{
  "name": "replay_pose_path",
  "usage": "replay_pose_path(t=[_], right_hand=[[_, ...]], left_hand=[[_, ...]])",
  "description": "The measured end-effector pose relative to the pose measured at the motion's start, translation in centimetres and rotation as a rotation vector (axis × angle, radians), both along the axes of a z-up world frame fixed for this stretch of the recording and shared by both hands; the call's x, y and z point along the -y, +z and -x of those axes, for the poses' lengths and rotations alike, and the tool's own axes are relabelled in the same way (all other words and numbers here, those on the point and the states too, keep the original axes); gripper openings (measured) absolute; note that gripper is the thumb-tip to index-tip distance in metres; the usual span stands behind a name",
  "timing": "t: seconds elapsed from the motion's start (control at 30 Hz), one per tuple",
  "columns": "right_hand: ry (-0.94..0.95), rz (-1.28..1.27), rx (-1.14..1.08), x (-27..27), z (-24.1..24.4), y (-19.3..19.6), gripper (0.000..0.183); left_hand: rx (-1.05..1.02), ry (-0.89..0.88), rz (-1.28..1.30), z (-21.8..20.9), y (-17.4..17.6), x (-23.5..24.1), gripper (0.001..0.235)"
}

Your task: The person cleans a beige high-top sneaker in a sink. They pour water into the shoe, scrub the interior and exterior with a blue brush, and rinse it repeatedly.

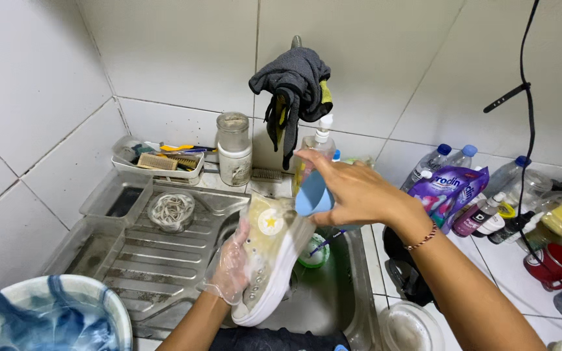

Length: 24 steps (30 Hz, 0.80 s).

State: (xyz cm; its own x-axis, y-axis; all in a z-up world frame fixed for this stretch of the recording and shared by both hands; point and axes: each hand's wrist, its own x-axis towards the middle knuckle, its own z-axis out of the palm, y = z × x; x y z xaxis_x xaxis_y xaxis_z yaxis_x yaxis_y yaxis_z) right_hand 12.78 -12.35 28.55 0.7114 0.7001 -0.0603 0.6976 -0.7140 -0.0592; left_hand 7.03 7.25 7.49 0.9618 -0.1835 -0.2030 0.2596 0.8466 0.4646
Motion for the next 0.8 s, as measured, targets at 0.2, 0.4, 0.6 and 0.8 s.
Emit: replay_pose_path(t=[0.2,0.4,0.6,0.8], right_hand=[[-0.032,0.061,-0.009,0.7,0.6,1.0,0.11],[-0.026,0.01,-0.043,-0.7,2.0,2.0,0.104],[0.029,0.111,0.014,-1.3,1.7,-0.4,0.103],[0.036,0.011,-0.09,-0.7,2.6,0.5,0.104]], left_hand=[[-0.06,0.016,0.136,-0.3,0.6,0.4,0.072],[-0.199,0.087,-0.413,-0.6,2.6,3.0,0.068],[-0.203,-0.019,-1.068,-3.2,-1.2,1.6,0.062],[-0.031,-0.056,-1.588,-8.9,-6.2,0.3,0.064]])
